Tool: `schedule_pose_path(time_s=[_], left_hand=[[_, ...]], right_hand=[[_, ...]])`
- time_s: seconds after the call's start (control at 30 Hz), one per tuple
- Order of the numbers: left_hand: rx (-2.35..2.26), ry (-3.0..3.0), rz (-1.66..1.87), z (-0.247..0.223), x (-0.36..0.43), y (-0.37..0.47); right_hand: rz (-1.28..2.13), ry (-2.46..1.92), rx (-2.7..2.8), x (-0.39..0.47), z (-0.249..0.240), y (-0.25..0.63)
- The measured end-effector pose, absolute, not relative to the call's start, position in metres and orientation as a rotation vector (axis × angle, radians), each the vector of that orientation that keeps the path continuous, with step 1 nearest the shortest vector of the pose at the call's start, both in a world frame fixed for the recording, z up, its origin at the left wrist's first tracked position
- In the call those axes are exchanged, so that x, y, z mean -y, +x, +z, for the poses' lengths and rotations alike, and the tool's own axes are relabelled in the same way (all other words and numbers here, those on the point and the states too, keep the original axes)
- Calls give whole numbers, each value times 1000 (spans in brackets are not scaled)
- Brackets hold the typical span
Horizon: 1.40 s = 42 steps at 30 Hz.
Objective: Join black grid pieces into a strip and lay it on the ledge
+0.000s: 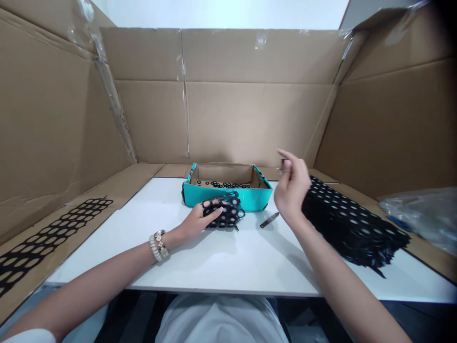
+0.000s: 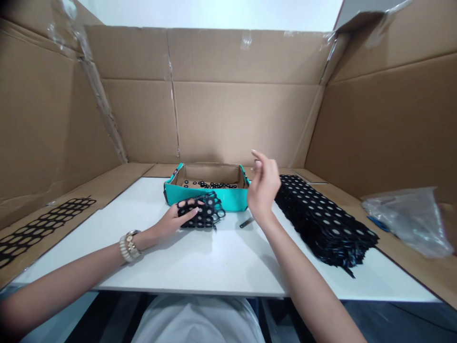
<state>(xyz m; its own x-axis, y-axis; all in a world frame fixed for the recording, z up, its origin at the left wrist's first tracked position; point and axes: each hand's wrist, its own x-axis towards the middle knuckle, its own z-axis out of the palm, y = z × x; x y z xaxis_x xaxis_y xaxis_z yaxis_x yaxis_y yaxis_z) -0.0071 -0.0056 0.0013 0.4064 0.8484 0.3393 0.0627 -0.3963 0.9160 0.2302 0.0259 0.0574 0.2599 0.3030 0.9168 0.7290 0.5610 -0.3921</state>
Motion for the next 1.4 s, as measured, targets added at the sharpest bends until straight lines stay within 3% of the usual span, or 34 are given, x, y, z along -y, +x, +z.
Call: schedule_pose_path(time_s=[0.17,0.43,0.67,0.9,1.03,1.17,1.4], left_hand=[[-922,1494,1274,8,10,-4],[-868,1642,1345,5,5,-5],[-841,1873,1271,1,1,-11],[-900,2044,1190,2,2,-12],[-898,2096,1152,1,0,-15],[-979,1938,1228,0,-3,-13],[-998,1987,1198,8,6,-10]], right_hand=[[-524,-1098,1965,-35,39,222],[-209,-630,2331,-5,46,194],[3,-703,2363,-3,42,196],[-59,-735,2435,2,52,201],[-81,-783,1846,4,66,216],[-412,-900,1318,-4,75,234],[-481,-1042,1883,-21,50,220]])
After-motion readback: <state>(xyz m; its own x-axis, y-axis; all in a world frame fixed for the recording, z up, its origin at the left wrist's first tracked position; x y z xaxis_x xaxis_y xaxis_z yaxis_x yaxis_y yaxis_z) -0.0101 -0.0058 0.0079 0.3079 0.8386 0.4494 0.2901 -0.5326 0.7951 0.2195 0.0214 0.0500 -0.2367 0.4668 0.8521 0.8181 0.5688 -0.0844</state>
